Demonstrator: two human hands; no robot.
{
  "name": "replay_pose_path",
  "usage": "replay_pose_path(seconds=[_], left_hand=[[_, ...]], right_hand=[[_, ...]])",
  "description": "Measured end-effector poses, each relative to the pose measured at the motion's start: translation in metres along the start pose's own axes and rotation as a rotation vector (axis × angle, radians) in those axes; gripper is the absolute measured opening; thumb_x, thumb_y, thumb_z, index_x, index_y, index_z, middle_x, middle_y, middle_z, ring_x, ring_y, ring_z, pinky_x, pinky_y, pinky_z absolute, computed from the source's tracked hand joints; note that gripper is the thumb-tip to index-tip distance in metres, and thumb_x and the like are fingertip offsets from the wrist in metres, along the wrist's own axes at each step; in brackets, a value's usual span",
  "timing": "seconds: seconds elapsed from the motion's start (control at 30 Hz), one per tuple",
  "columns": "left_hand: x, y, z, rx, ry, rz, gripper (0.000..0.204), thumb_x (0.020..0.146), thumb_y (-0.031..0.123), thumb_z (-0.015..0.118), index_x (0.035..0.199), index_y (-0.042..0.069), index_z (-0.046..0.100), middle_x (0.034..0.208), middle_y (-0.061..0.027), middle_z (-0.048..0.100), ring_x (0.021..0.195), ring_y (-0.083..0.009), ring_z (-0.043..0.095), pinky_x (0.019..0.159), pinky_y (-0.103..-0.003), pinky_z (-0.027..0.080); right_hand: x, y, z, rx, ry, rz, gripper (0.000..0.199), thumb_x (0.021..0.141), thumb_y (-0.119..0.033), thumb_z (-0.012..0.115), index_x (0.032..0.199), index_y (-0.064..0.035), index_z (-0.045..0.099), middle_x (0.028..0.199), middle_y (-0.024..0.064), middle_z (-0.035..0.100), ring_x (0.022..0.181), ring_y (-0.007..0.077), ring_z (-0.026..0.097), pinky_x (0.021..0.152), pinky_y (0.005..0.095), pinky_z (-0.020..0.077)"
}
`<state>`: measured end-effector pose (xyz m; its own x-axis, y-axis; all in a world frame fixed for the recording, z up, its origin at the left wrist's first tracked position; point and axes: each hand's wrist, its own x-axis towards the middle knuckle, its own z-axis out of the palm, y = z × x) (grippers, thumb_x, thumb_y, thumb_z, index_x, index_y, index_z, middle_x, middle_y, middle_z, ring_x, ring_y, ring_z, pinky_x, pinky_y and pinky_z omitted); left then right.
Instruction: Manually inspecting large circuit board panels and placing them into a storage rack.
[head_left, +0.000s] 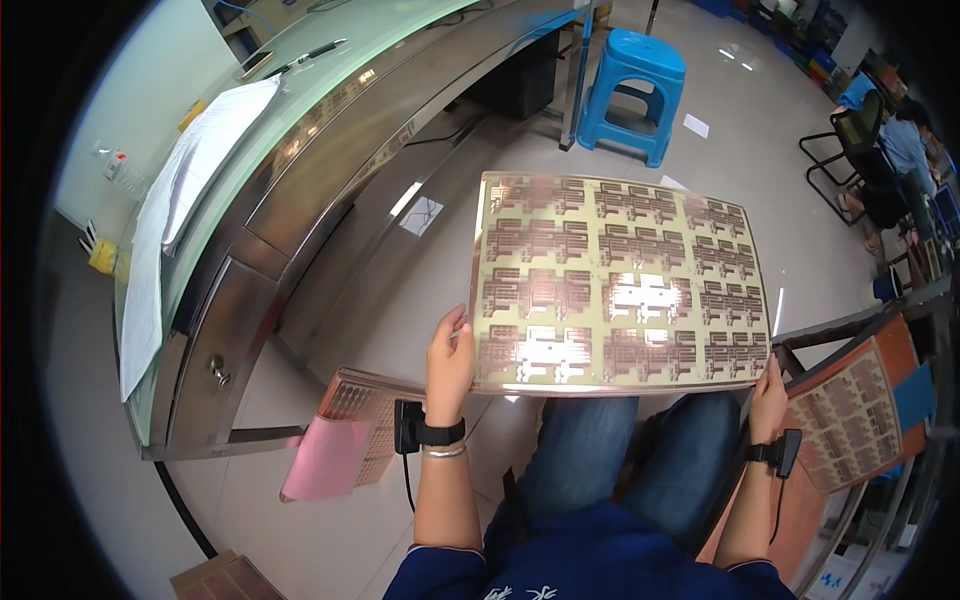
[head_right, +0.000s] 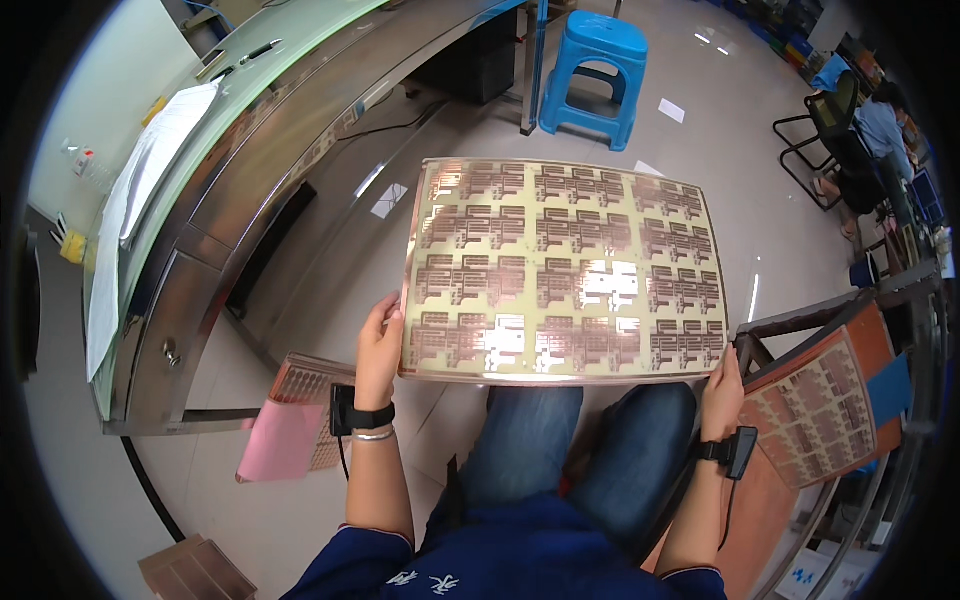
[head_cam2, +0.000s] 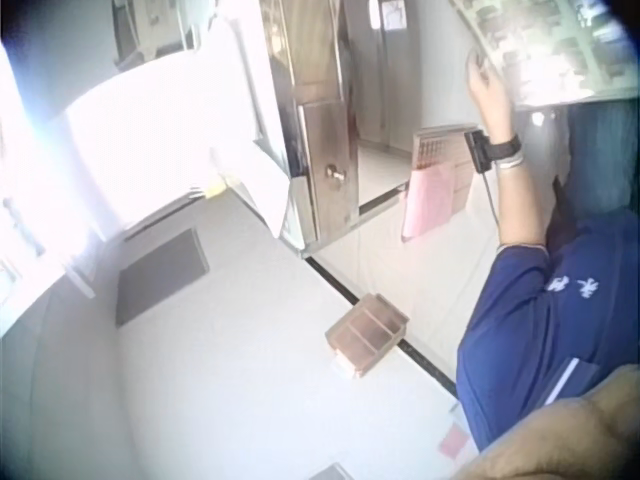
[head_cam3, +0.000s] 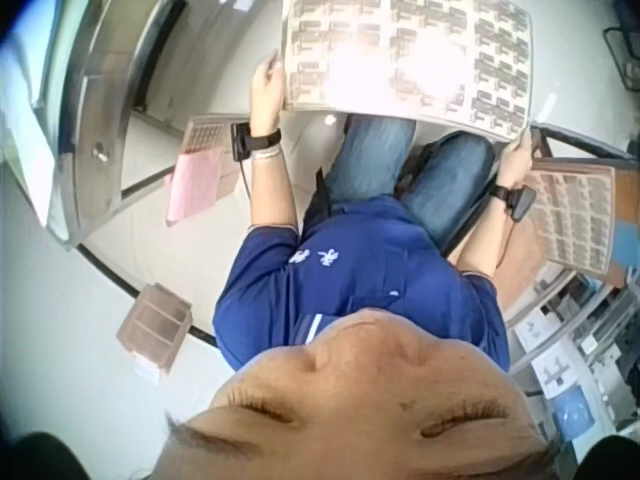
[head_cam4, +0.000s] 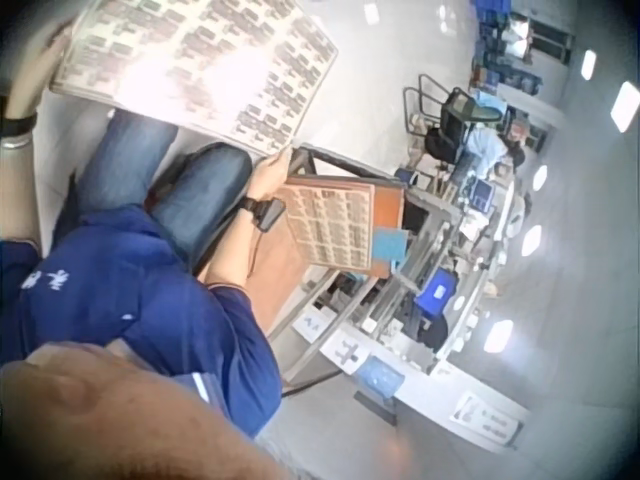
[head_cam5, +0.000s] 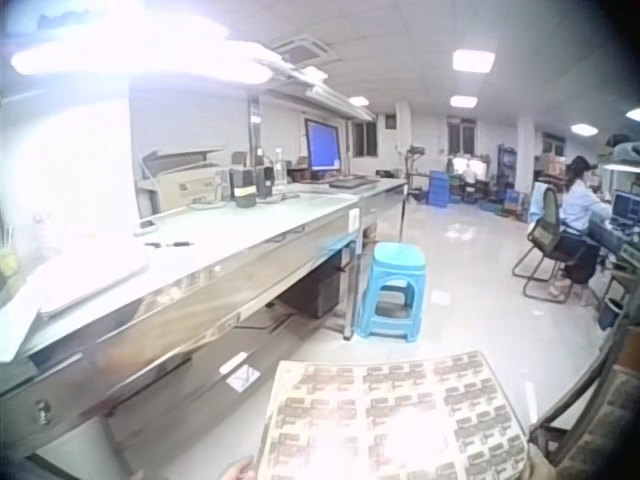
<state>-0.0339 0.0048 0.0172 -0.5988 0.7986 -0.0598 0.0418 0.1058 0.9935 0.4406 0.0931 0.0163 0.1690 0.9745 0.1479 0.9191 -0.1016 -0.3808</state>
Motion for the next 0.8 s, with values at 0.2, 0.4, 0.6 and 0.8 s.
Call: replay_pose_path(seconds=[0.2, 0.4, 0.6, 0.8], left_hand=[[-0.002, 0.029, 0.017, 0.239, -0.053, -0.06, 0.035, 0.091, 0.013, 0.048, 0.12, -0.007, 0.049, 0.107, -0.0175, 0.06, 0.094, -0.0172, 0.058, 0.082, -0.027, 0.045], [-0.009, 0.047, 0.026, 0.198, 0.206, 0.119, 0.032, 0.09, 0.012, 0.046, 0.114, -0.01, 0.051, 0.099, -0.0205, 0.062, 0.088, -0.0189, 0.061, 0.076, -0.029, 0.047], [-0.03, 0.053, 0.033, -0.222, 0.229, 0.089, 0.026, 0.094, 0.011, 0.045, 0.111, -0.006, 0.055, 0.099, -0.0087, 0.061, 0.086, -0.011, 0.057, 0.075, -0.023, 0.046], [-0.051, 0.055, 0.046, -0.238, 0.295, 0.055, 0.023, 0.094, 0.016, 0.048, 0.104, -0.003, 0.058, 0.09, -0.0038, 0.061, 0.076, -0.0065, 0.055, 0.062, -0.019, 0.045]], right_hand=[[-0.017, -0.02, 0.002, -0.117, 0.118, -0.073, 0.038, 0.093, -0.013, 0.04, 0.129, -0.0039, 0.044, 0.132, 0.0243, 0.041, 0.121, 0.036, 0.042, 0.098, 0.0382, 0.0382], [-0.01, -0.019, -0.005, -0.077, 0.105, -0.103, 0.037, 0.092, -0.012, 0.044, 0.127, -0.0027, 0.046, 0.127, 0.0233, 0.048, 0.117, 0.0341, 0.048, 0.096, 0.0361, 0.0394], [0.006, 0.024, -0.034, 1.193, 0.019, 0.331, 0.043, 0.095, -0.017, 0.045, 0.135, -0.0042, 0.037, 0.117, 0.0134, 0.057, 0.104, 0.0165, 0.055, 0.09, 0.0273, 0.0408], [0.001, 0.065, -0.088, 1.066, -0.057, 0.209, 0.036, 0.098, -0.026, 0.04, 0.123, -0.003, 0.052, 0.066, -0.0041, 0.051, 0.054, 0.0017, 0.045, 0.042, 0.0174, 0.0332]])
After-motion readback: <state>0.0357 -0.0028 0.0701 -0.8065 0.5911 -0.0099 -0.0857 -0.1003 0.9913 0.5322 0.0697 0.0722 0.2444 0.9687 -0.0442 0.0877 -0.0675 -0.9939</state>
